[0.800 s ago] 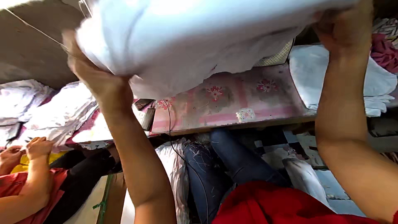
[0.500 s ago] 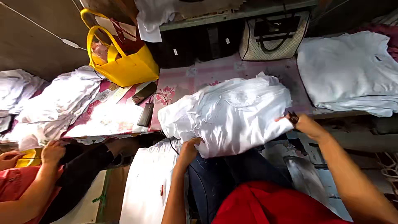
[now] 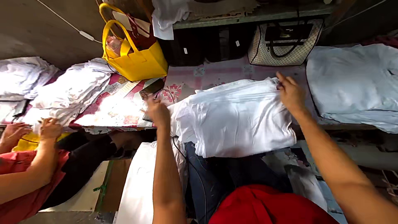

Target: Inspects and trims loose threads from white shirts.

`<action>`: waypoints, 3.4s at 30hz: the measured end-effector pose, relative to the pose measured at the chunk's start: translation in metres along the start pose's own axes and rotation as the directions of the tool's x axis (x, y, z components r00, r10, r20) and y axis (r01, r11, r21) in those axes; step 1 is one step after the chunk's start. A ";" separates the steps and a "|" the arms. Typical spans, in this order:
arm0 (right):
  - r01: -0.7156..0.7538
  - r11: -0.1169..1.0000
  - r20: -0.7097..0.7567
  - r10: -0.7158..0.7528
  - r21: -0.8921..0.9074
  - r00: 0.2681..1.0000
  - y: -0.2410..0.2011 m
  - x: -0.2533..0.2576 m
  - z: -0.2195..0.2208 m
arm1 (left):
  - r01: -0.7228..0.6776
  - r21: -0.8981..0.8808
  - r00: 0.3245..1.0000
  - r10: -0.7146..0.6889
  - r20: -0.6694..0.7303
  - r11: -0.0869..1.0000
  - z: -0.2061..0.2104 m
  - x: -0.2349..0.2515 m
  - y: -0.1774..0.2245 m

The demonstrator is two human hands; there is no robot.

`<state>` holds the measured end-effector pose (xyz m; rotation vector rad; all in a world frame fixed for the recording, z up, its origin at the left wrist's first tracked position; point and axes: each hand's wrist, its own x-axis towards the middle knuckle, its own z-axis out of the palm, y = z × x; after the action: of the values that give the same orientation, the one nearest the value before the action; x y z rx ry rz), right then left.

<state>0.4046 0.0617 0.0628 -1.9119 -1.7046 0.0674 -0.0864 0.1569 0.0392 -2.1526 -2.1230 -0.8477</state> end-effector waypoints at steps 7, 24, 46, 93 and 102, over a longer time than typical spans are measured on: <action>-0.157 0.979 -0.074 0.168 0.131 0.983 0.013 -0.064 0.039 | 0.575 0.007 0.477 -0.341 0.810 0.818 0.002 -0.146 0.041; -0.225 0.841 0.496 -0.058 0.492 0.867 -0.189 0.038 0.148 | 0.541 -0.784 0.782 -0.161 0.602 -0.303 0.040 -0.162 0.062; -0.279 0.960 -0.254 0.260 -0.041 0.932 -0.061 -0.042 -0.189 | -0.441 -0.705 0.253 0.830 0.497 0.556 0.066 -0.179 0.286; -0.045 0.966 -0.142 0.083 0.255 0.986 -0.086 -0.014 0.112 | -0.471 -0.350 0.735 0.579 0.353 0.810 0.091 -0.073 0.170; 0.143 0.924 0.169 -0.214 0.356 0.962 -0.052 -0.094 0.028 | -0.366 -0.609 0.758 0.605 0.243 0.703 0.035 -0.127 0.169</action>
<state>0.3294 -0.0134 0.0318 -1.5294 -1.8548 0.4745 0.0911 0.0373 0.0241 -3.2585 -1.3190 -1.0556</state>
